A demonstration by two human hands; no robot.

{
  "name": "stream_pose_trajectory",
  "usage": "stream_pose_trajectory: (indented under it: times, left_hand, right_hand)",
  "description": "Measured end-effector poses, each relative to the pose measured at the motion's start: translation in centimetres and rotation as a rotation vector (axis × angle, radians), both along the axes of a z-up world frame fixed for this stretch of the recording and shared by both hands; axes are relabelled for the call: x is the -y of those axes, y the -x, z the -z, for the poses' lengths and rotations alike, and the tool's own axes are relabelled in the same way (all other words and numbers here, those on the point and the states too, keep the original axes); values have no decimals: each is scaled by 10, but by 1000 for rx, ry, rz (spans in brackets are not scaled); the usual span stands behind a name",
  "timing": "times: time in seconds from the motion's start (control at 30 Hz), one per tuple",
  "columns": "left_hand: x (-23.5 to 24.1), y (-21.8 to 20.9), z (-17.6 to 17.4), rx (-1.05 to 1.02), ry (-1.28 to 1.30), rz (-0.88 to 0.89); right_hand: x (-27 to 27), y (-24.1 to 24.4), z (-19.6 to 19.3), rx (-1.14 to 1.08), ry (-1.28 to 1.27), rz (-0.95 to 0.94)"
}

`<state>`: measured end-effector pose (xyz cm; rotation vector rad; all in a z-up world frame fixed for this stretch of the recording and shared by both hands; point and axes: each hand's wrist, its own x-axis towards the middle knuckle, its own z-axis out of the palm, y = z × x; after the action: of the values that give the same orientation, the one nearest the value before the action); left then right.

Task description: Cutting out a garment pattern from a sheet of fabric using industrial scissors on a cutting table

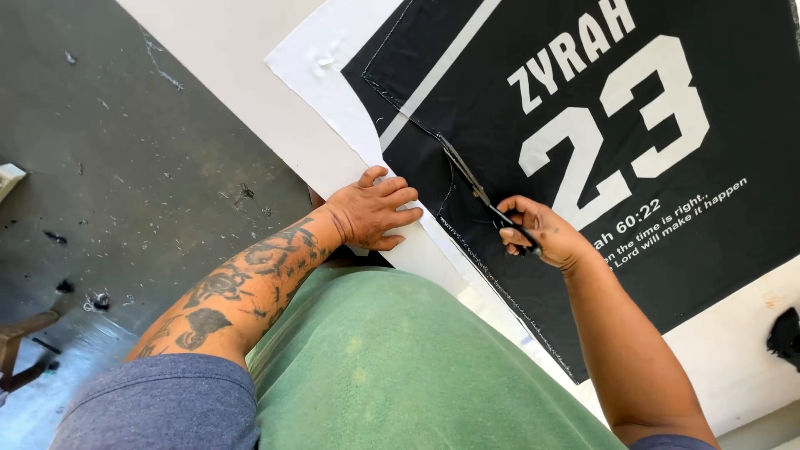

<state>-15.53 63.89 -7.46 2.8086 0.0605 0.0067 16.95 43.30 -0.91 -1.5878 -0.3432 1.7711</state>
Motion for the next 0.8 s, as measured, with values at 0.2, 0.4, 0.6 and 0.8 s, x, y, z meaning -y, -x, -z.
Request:
stream_pose_trajectory:
  times: [0.2, 0.4, 0.6, 0.8]
  left_hand:
    - [2, 0, 0, -25, 0, 8]
    - [-1, 0, -4, -26, 2, 16]
    - [0, 1, -1, -22, 3, 19]
    - [-5, 0, -7, -14, 3, 16]
  right_hand:
    - [-38, -15, 5, 64, -13, -172]
    - [-75, -32, 6, 113, -42, -289]
    - [-93, -31, 1, 120, -2, -342]
    - [-129, -13, -1, 113, -61, -351]
